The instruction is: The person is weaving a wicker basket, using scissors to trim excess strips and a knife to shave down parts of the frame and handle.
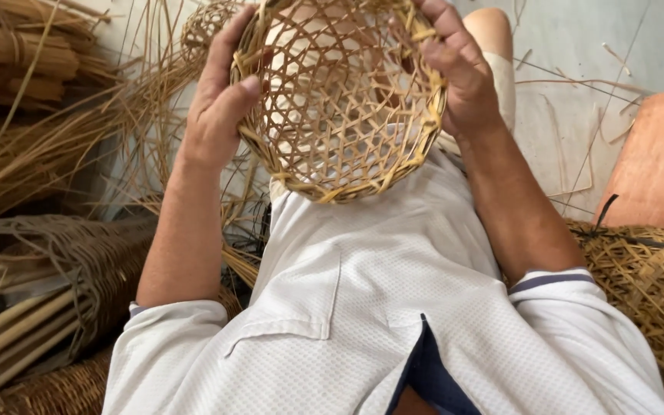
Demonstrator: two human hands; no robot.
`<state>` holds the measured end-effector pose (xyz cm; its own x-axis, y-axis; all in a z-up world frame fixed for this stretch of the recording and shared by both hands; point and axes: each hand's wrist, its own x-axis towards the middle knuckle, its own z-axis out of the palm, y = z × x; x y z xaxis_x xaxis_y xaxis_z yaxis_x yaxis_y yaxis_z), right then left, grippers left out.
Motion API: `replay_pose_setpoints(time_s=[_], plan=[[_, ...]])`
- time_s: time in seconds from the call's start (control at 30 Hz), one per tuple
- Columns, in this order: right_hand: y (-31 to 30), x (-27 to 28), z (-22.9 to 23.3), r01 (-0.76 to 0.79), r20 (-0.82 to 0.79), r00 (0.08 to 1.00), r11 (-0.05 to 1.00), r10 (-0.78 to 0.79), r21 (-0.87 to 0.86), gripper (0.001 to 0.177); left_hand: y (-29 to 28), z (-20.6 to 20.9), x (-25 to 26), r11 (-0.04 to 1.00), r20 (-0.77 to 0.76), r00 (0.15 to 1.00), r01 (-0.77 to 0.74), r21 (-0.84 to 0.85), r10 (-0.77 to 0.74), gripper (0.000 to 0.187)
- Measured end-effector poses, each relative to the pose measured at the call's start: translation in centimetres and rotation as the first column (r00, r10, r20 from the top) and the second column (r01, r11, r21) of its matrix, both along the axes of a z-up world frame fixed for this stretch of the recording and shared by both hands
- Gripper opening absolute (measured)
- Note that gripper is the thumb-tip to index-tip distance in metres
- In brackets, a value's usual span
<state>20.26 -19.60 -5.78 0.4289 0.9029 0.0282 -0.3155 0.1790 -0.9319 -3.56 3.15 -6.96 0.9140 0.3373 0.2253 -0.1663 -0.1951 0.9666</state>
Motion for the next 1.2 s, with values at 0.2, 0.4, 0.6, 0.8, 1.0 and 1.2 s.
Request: replay_pose_setpoints(time_s=[0.2,0.4,0.6,0.8,1.0,1.2], plan=[[1.0,1.4,-1.9,-0.103,0.151,0.986,0.975,0.073,0.199,0.065,0.0,-0.8,1.4,0.858,-0.05,0.995,-0.104,-0.504,0.091,0.053],[1.5,2.1,-3.6,-0.005,0.105,0.994,0.982,-0.015,0.187,0.069,-0.2,3.2,1.6,0.789,-0.342,0.94,-0.222,-0.574,0.016,0.113],[0.6,2.0,-2.1,-0.007,0.46,0.886,0.991,-0.054,0.13,0.062,0.5,3.3,-1.2,0.985,-0.142,0.981,0.145,0.097,-0.131,0.097],[-0.8,-0.4,0.3,0.108,0.748,0.598,0.954,-0.288,0.281,0.064,-2.0,4.3,-0.8,0.907,0.034,0.999,0.006,0.422,-0.023,0.088],[-1.1,1.7,-1.4,0.037,0.8,0.569,0.978,-0.188,0.204,0.067,-2.2,3.9,-1.4,0.864,0.034,0.995,-0.094,0.494,0.089,0.079],[-1.0,2.4,-2.5,0.028,0.842,0.521,0.989,-0.141,0.148,0.065,-3.7,2.1,-3.3,0.847,0.046,0.978,-0.199,0.493,0.203,0.065]])
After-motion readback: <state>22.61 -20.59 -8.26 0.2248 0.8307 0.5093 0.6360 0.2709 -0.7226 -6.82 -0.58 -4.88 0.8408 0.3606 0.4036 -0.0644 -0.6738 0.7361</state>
